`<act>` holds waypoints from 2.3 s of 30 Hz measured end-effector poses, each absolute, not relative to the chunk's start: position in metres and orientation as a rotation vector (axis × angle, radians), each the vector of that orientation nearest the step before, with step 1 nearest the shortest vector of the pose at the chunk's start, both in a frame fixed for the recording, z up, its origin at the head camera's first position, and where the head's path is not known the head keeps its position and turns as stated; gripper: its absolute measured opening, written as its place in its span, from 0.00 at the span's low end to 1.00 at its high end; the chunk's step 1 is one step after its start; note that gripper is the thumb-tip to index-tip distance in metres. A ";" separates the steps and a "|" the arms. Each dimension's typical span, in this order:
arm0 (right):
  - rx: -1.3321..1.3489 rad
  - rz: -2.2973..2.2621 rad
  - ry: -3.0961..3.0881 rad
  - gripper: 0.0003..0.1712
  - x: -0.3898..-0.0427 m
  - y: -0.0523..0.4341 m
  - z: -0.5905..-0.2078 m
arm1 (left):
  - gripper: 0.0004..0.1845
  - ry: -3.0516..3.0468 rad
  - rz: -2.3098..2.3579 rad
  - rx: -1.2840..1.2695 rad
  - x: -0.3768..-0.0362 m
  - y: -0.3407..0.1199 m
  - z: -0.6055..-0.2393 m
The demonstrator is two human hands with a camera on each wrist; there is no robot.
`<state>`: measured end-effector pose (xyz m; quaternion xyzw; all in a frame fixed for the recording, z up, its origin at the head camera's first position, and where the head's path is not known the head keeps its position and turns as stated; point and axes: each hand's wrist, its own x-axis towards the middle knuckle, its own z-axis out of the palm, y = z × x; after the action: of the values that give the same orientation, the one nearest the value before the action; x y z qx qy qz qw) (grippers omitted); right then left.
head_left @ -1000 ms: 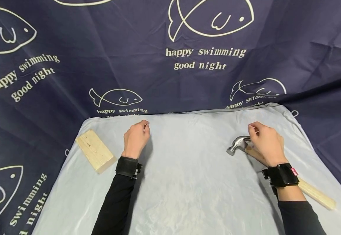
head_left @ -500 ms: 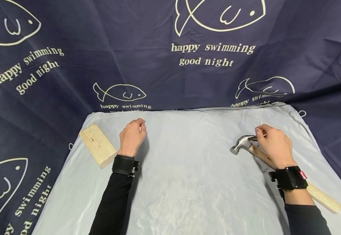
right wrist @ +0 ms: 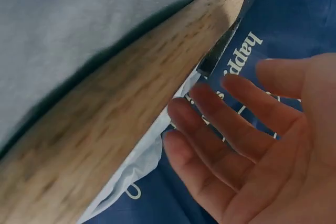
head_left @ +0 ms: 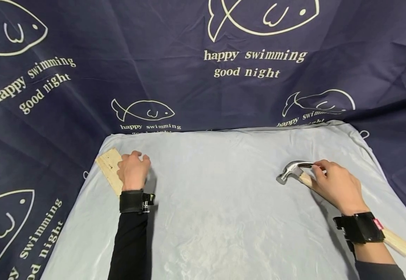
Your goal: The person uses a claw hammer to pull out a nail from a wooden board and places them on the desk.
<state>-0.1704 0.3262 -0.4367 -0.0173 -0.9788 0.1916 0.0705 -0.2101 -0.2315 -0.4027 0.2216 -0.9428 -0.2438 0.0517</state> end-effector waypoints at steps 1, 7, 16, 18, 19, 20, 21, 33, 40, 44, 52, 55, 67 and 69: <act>-0.060 0.574 -2.960 0.24 -0.169 0.327 -0.438 | 0.28 -2.870 -0.751 0.700 -0.209 -0.237 -0.404; -0.048 0.560 -3.026 0.22 -0.163 0.330 -0.443 | 0.34 -2.835 -0.805 0.834 -0.200 -0.257 -0.411; -0.010 0.579 -3.021 0.26 -0.152 0.327 -0.450 | 0.56 -2.686 -0.785 0.966 -0.196 -0.265 -0.421; -0.008 0.573 -3.016 0.28 -0.149 0.325 -0.451 | 0.64 -2.682 -0.806 1.025 -0.195 -0.268 -0.423; -0.009 0.568 -3.016 0.29 -0.148 0.325 -0.451 | 0.66 -2.678 -0.822 1.048 -0.195 -0.269 -0.423; -0.009 0.563 -3.018 0.29 -0.147 0.325 -0.451 | 0.67 -2.674 -0.845 1.068 -0.195 -0.269 -0.423; -0.004 0.552 -3.016 0.30 -0.146 0.325 -0.451 | 0.68 -2.673 -0.865 1.081 -0.195 -0.270 -0.424; 0.054 0.499 -3.027 0.26 -0.142 0.324 -0.459 | 0.65 -2.752 -0.941 1.056 -0.189 -0.260 -0.433; 0.070 0.486 -2.992 0.25 -0.141 0.318 -0.462 | 0.59 -2.719 -0.856 1.020 -0.186 -0.259 -0.440; 0.074 0.487 -2.986 0.22 -0.142 0.316 -0.463 | 0.60 -2.689 -0.831 1.012 -0.186 -0.259 -0.443; 0.107 0.440 -2.964 0.09 -0.146 0.316 -0.458 | 0.61 -2.703 -0.837 0.996 -0.187 -0.261 -0.442; 0.111 0.431 -2.954 0.05 -0.147 0.316 -0.458 | 0.61 -2.747 -0.858 0.954 -0.186 -0.261 -0.441; 0.093 0.444 -2.944 0.08 -0.142 0.317 -0.462 | 0.60 -2.828 -0.839 0.656 -0.189 -0.234 -0.442; 0.094 0.446 -2.946 0.11 -0.142 0.316 -0.461 | 0.60 -2.839 -0.847 0.622 -0.189 -0.228 -0.442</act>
<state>-0.1423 0.3157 -0.4607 0.0314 -0.9851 0.1491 0.0803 -0.1892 -0.2283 -0.4416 0.2051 -0.9363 -0.2793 0.0570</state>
